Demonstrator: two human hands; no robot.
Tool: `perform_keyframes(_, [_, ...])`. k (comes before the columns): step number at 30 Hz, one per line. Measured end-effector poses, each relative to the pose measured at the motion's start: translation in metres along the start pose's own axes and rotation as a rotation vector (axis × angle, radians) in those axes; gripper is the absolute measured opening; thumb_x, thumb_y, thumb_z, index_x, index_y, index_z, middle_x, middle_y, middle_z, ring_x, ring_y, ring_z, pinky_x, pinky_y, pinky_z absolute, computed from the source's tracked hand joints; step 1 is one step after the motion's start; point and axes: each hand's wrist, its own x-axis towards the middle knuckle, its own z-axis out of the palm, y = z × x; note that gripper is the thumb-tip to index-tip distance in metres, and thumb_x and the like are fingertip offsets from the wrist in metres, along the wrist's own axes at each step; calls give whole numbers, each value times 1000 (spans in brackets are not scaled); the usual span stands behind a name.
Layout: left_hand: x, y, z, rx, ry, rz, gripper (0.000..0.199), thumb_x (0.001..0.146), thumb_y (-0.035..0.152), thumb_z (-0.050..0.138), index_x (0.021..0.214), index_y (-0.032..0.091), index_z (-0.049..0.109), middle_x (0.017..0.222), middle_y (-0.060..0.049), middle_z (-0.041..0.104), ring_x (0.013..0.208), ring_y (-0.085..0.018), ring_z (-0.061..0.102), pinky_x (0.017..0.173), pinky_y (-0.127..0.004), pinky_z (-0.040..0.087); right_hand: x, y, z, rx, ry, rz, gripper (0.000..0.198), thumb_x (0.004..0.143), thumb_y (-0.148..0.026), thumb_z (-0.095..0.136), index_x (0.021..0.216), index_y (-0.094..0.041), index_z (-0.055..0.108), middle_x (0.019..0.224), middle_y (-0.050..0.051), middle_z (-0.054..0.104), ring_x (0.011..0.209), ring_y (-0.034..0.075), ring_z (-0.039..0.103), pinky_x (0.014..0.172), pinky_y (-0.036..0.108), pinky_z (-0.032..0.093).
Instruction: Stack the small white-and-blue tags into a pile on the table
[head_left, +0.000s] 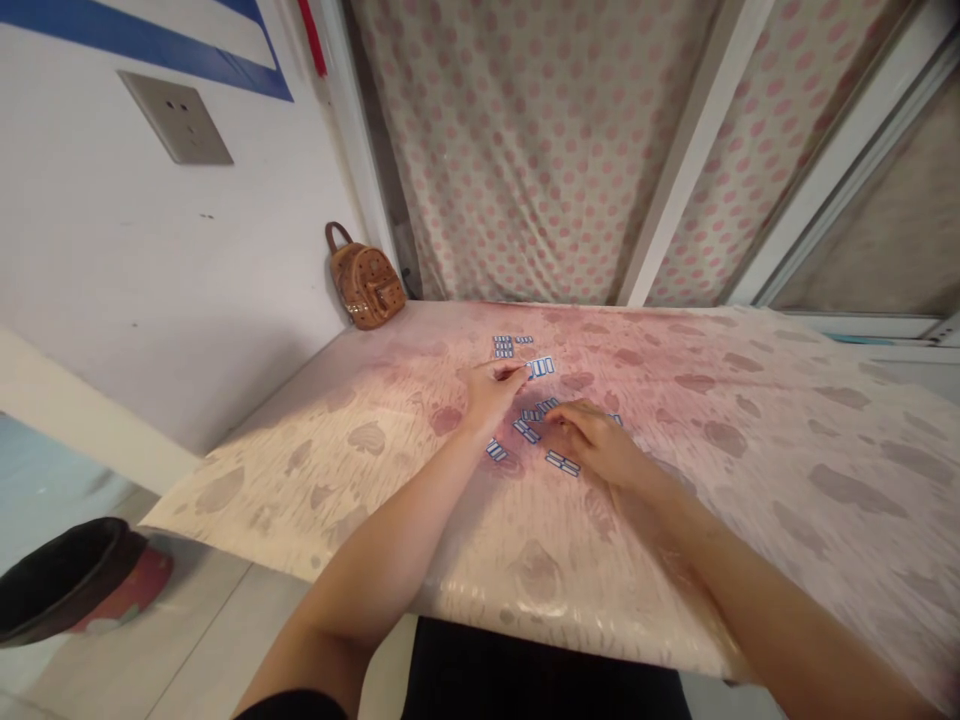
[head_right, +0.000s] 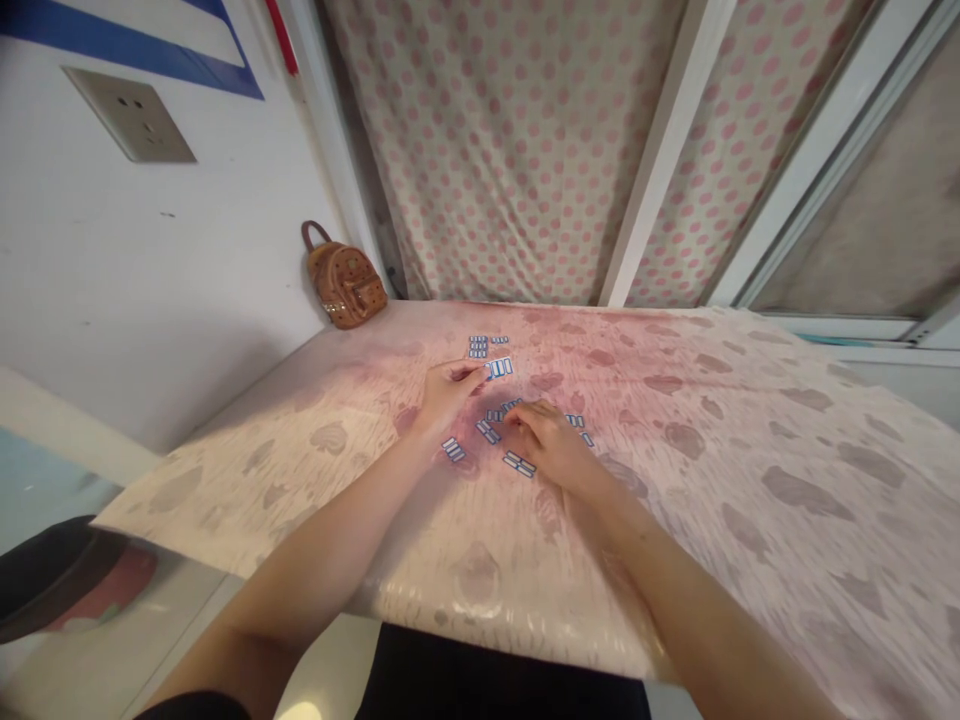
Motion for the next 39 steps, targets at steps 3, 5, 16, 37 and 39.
perform_keyframes(3, [1, -3, 1, 12, 6, -15, 13, 72, 27, 73, 74, 14, 74, 64, -1, 65, 57, -9, 54, 58, -23, 44, -1, -4, 3, 39, -45, -98, 37, 87, -5, 43, 100, -24, 72, 108, 6, 72, 105, 23, 62, 93, 44, 49])
perform_keyframes(5, [1, -3, 1, 16, 15, -28, 14, 72, 27, 74, 77, 14, 75, 67, -2, 67, 58, -10, 56, 59, -24, 46, 0, -8, 7, 66, -92, -136, 40, 86, -4, 43, 101, -25, 73, 111, 6, 72, 108, 22, 62, 94, 45, 49])
perform_keyframes(16, [2, 3, -1, 17, 22, -56, 10, 73, 23, 73, 76, 13, 74, 65, -2, 67, 59, -10, 59, 60, -24, 50, 0, -38, 6, 175, -152, -141, 36, 91, -6, 40, 100, -25, 70, 104, 4, 72, 103, 20, 63, 92, 41, 49])
perform_keyframes(37, [-1, -3, 2, 48, -10, -31, 12, 71, 26, 72, 73, 14, 72, 69, -2, 67, 59, -11, 57, 60, -24, 48, -3, -46, 16, -65, -227, -64, 11, 87, -23, 64, 96, -19, 61, 101, 9, 61, 98, 25, 59, 85, 41, 49])
perform_keyframes(39, [-2, -3, 3, 59, -18, -26, 12, 72, 26, 71, 73, 14, 72, 67, -2, 66, 58, -11, 57, 60, -24, 47, -3, -46, 16, -53, -235, -56, 9, 87, -22, 64, 95, -19, 60, 100, 9, 60, 97, 25, 58, 84, 41, 48])
